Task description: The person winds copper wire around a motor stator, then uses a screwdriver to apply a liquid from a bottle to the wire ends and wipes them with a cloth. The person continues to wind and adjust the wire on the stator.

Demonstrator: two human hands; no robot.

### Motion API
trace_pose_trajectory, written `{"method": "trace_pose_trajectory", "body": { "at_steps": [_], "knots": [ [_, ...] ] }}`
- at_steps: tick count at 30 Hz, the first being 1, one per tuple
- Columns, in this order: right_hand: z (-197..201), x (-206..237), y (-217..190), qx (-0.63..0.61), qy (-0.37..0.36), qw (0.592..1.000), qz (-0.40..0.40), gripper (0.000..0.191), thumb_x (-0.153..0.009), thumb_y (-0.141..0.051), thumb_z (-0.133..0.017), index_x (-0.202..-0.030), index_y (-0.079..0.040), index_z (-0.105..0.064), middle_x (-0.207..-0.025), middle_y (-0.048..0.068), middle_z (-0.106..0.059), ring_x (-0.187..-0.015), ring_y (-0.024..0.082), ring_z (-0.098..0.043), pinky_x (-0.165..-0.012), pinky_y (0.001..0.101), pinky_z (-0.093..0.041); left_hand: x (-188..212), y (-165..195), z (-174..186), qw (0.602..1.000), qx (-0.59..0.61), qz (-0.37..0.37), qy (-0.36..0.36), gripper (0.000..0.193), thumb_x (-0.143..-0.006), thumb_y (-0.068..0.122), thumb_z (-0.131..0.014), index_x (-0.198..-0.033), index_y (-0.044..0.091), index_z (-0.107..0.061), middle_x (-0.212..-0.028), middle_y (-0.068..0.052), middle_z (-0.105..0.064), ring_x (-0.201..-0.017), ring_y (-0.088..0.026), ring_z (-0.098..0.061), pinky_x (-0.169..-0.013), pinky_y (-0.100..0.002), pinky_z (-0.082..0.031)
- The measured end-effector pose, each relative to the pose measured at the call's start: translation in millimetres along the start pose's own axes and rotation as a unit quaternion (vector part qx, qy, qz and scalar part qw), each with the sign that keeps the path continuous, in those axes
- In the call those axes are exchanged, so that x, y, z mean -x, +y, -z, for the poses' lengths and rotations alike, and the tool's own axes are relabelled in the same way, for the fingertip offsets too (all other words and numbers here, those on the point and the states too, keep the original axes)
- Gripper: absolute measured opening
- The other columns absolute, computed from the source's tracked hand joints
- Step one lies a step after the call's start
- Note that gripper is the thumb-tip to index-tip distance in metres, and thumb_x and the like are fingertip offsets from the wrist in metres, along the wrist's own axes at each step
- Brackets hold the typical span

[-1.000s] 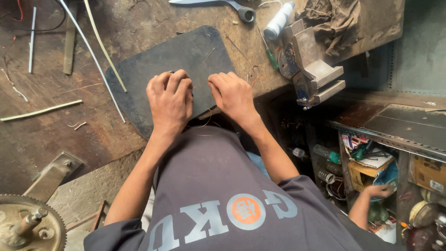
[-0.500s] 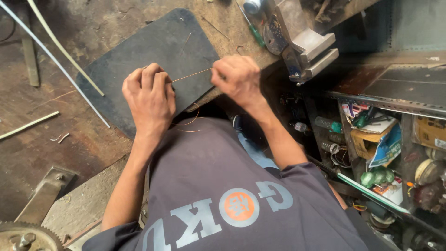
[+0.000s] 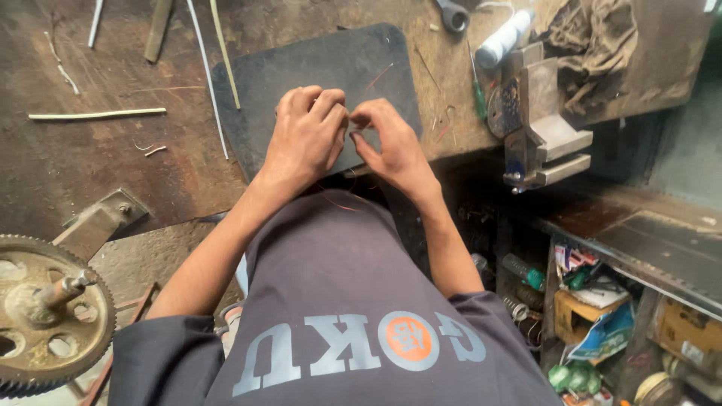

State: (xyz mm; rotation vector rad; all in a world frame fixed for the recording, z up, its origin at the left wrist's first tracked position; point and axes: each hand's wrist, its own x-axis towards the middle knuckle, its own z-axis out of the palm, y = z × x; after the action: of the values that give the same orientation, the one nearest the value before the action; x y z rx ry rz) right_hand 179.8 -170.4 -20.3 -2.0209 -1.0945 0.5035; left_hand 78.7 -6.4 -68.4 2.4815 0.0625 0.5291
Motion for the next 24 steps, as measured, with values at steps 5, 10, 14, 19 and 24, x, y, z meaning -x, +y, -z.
{"method": "trace_pose_trajectory", "body": {
  "at_steps": [5, 10, 14, 19, 24],
  "knots": [
    [-25.1, -18.7, 14.0, -0.157, 0.006, 0.985, -0.076, 0.03, -0.092, 0.007, -0.07, -0.118, -0.002, -0.056, -0.103, 0.006, -0.068, -0.094, 0.012, -0.07, -0.083, 0.0275, -0.059, 1.3, -2.2, 0.8, 0.999, -0.018, 0.02, 0.028, 0.025, -0.087, 0.017, -0.07, -0.108, 0.004, -0.067, -0.124, -0.008, -0.061, -0.118, -0.029, -0.053, -0.105, -0.046, -0.042],
    [-35.6, -24.2, 21.9, -0.17, 0.015, 0.985, -0.033, 0.031, -0.091, 0.006, -0.069, -0.117, -0.002, -0.056, -0.1, 0.003, -0.066, -0.084, 0.009, -0.068, -0.076, 0.0248, -0.058, 2.8, -4.0, 5.4, 0.999, -0.023, 0.029, 0.037, 0.019, -0.088, 0.018, -0.07, -0.104, 0.008, -0.068, -0.123, -0.006, -0.062, -0.122, -0.028, -0.055, -0.108, -0.045, -0.041],
    [-26.1, -17.4, 45.0, -0.199, -0.01, 0.98, -0.014, 0.03, -0.09, 0.01, -0.06, -0.117, -0.002, -0.056, -0.105, 0.002, -0.062, -0.098, 0.009, -0.066, -0.086, 0.0229, -0.056, 7.6, 2.5, 1.9, 0.997, -0.057, 0.043, 0.015, 0.018, -0.089, 0.02, -0.07, -0.104, 0.011, -0.069, -0.123, -0.003, -0.063, -0.123, -0.026, -0.054, -0.109, -0.048, -0.038],
    [42.5, 13.6, 89.5, -0.215, -0.018, 0.972, -0.092, 0.034, -0.09, 0.006, -0.061, -0.122, -0.002, -0.055, -0.107, 0.004, -0.057, -0.093, 0.011, -0.058, -0.075, 0.024, -0.048, 16.4, 21.7, -6.8, 0.988, -0.098, 0.109, 0.052, 0.022, -0.089, 0.024, -0.076, -0.107, 0.016, -0.065, -0.134, -0.002, -0.057, -0.132, -0.028, -0.051, -0.116, -0.05, -0.034],
    [94.9, 1.5, 84.9, 0.123, -0.05, 0.986, 0.097, 0.043, -0.093, -0.005, -0.065, -0.133, -0.002, -0.053, -0.117, 0.012, -0.064, -0.103, 0.026, -0.066, -0.088, 0.0352, -0.055, 27.5, 61.5, -30.4, 0.918, -0.152, 0.278, 0.237, 0.112, -0.047, 0.052, -0.088, -0.14, 0.005, -0.045, -0.143, -0.025, -0.036, -0.127, -0.049, -0.04, -0.11, -0.061, -0.029]
  ]
}}
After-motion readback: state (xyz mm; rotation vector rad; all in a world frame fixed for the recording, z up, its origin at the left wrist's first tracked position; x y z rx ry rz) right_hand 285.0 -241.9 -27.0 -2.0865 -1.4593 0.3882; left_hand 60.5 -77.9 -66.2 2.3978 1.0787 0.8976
